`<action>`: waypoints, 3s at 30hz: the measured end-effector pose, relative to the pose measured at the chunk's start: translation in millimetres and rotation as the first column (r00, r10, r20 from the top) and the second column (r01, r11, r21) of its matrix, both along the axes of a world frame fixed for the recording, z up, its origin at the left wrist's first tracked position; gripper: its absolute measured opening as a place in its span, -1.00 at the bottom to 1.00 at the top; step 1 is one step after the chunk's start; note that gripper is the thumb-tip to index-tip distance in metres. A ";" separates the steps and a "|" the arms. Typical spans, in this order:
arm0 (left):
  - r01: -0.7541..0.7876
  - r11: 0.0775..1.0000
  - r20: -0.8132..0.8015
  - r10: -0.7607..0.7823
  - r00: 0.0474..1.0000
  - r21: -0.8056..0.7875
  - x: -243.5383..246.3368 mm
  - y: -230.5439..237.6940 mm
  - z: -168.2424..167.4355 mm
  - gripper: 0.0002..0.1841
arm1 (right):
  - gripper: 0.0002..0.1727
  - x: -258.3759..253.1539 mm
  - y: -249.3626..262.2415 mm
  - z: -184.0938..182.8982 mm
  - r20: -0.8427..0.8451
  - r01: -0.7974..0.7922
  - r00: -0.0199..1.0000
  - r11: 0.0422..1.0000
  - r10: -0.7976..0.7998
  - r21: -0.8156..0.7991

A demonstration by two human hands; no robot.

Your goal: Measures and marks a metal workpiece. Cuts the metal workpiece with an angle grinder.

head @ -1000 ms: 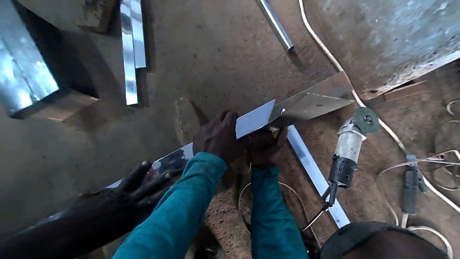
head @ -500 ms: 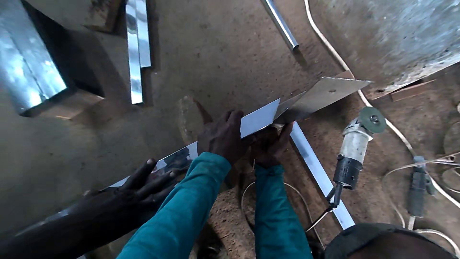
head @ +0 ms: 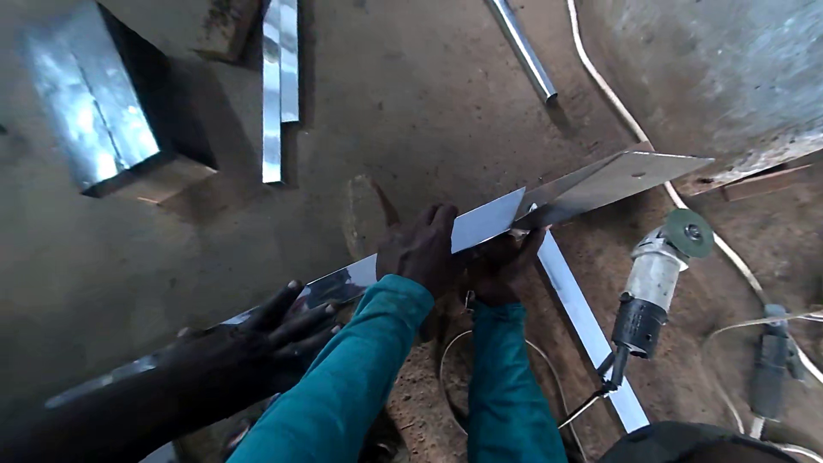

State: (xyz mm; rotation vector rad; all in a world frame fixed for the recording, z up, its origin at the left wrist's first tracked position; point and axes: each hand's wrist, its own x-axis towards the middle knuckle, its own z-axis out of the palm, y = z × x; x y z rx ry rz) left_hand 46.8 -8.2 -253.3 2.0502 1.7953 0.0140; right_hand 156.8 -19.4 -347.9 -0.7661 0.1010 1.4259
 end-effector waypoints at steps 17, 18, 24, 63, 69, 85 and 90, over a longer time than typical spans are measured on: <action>0.030 0.999 -0.006 -0.030 1.000 -0.009 -0.6 0.1 3.1 -0.34 | -0.19 6.3 6.8 5.6 -0.009 -0.038 0.999 0.999 0.039 0.014; 0.028 1.000 -0.005 -0.028 1.000 -0.007 -0.4 0.0 3.3 -0.34 | -0.21 5.9 7.4 6.4 -0.002 -0.031 1.000 0.999 0.031 0.016; 0.016 1.000 -0.003 -0.016 1.000 -0.020 1.3 -0.4 4.8 -0.33 | -0.22 6.9 11.0 11.9 0.036 -0.032 0.999 0.999 0.032 -0.006; 0.049 0.998 -0.037 -0.047 0.998 0.037 -0.8 -0.7 0.4 -0.36 | -0.16 12.0 24.5 13.7 0.086 -0.030 0.996 0.998 0.034 -0.058; 0.032 0.998 0.028 -0.031 0.999 -0.049 0.8 0.8 5.8 -0.32 | -0.14 13.9 24.9 18.0 0.067 -0.051 0.996 0.995 0.057 -0.084; -0.020 1.000 -0.072 0.020 0.997 -0.002 7.8 -2.7 11.8 -0.22 | -0.22 106.0 13.1 49.4 0.293 0.169 0.955 0.902 -0.050 -0.397; -0.022 0.959 -0.146 -0.020 0.989 -0.281 16.5 4.0 41.3 -0.21 | -0.06 184.6 43.6 27.1 0.525 0.260 0.837 0.735 0.151 -0.627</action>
